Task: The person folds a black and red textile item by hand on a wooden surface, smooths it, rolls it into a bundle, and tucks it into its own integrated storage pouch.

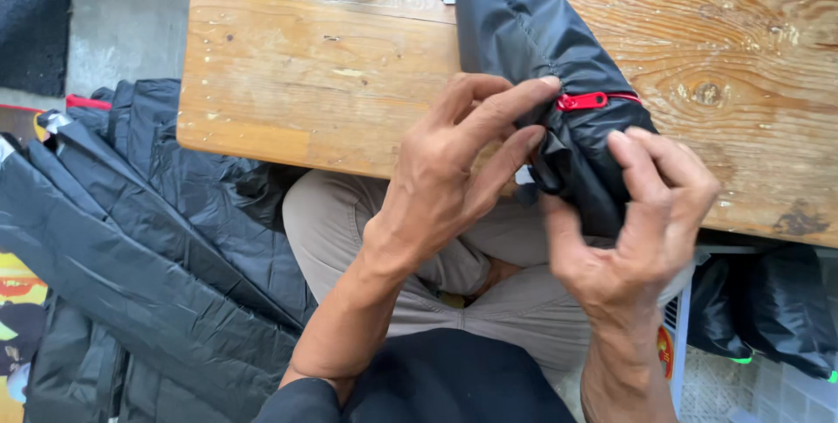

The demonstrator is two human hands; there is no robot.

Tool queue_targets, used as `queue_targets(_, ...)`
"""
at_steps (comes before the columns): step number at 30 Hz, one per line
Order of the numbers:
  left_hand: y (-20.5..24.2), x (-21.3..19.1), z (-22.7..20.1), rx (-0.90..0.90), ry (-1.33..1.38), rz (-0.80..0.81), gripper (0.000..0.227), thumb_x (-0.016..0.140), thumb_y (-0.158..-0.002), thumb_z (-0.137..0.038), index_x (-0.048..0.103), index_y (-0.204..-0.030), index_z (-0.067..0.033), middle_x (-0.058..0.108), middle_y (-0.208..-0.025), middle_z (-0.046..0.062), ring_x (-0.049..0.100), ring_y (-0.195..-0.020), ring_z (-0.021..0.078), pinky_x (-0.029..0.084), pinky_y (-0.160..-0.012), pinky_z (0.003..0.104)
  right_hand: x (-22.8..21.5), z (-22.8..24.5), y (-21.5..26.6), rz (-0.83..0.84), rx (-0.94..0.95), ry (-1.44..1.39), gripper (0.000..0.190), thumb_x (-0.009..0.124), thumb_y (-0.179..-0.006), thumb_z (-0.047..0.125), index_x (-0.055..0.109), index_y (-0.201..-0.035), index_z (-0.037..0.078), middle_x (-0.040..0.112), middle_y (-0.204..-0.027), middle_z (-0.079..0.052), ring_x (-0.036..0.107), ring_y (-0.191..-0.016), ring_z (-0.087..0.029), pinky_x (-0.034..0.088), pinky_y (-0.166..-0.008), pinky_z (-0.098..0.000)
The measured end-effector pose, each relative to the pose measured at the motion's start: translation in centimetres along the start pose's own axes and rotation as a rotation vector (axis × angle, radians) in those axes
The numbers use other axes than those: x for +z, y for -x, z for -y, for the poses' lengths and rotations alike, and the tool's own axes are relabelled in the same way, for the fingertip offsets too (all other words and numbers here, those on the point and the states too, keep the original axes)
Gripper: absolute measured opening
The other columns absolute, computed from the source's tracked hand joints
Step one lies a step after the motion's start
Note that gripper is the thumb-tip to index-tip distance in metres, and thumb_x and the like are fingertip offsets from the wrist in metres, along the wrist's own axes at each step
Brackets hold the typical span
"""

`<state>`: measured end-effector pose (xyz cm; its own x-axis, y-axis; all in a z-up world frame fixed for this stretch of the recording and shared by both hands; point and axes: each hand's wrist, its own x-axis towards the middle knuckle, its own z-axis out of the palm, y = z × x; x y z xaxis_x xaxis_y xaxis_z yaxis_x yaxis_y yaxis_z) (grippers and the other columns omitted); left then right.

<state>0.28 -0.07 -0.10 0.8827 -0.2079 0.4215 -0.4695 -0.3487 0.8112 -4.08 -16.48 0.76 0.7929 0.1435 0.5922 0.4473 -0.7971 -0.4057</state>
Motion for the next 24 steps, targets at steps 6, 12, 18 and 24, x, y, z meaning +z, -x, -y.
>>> queue_targets(6,-1.3,-1.8,0.2,0.049,-0.218,0.175,0.036,0.062,-0.101,-0.011,0.048,-0.133,-0.0156,0.061,-0.109,0.007,0.065,-0.096,0.0237,0.052,-0.077,0.035,1.8,0.6,-0.9,-0.091,0.009,0.112,0.044,0.069,-0.095,0.029,0.058,-0.115,-0.008,0.058,-0.113,-0.025,0.057,-0.103,-0.041,0.044,-0.094,-0.0493)
queue_targets(12,-2.2,-0.4,2.3,-0.076,-0.275,0.212,0.045,0.065,-0.077,-0.013,0.049,-0.119,-0.0108,0.065,-0.092,0.004,0.066,-0.081,0.0222,0.050,-0.069,0.039,3.2,0.0,-1.7,-0.020,-0.044,0.126,0.022,0.063,-0.087,-0.005,0.066,-0.108,-0.005,0.064,-0.108,-0.018,0.057,-0.094,-0.037,0.047,-0.090,-0.0464)
queue_targets(18,-0.7,2.2,3.3,-0.102,-0.202,-0.045,0.035,0.059,-0.080,-0.006,0.049,-0.113,-0.0133,0.058,-0.087,0.001,0.061,-0.073,0.0168,0.049,-0.068,0.033,4.0,-0.7,-1.7,-0.059,-0.081,0.131,0.018,0.065,-0.090,-0.006,0.069,-0.107,-0.003,0.065,-0.106,-0.015,0.057,-0.091,-0.034,0.048,-0.087,-0.0446)
queue_targets(24,-0.7,3.9,4.3,-0.015,-0.281,-0.202,0.035,0.050,-0.075,0.004,0.051,-0.108,-0.0076,0.063,-0.097,0.007,0.065,-0.083,0.0256,0.051,-0.073,0.036,5.0,0.1,-2.1,-0.081,-0.023,0.201,0.028,0.061,-0.083,-0.007,0.070,-0.108,0.001,0.061,-0.101,-0.012,0.055,-0.086,-0.032,0.047,-0.080,-0.0428)
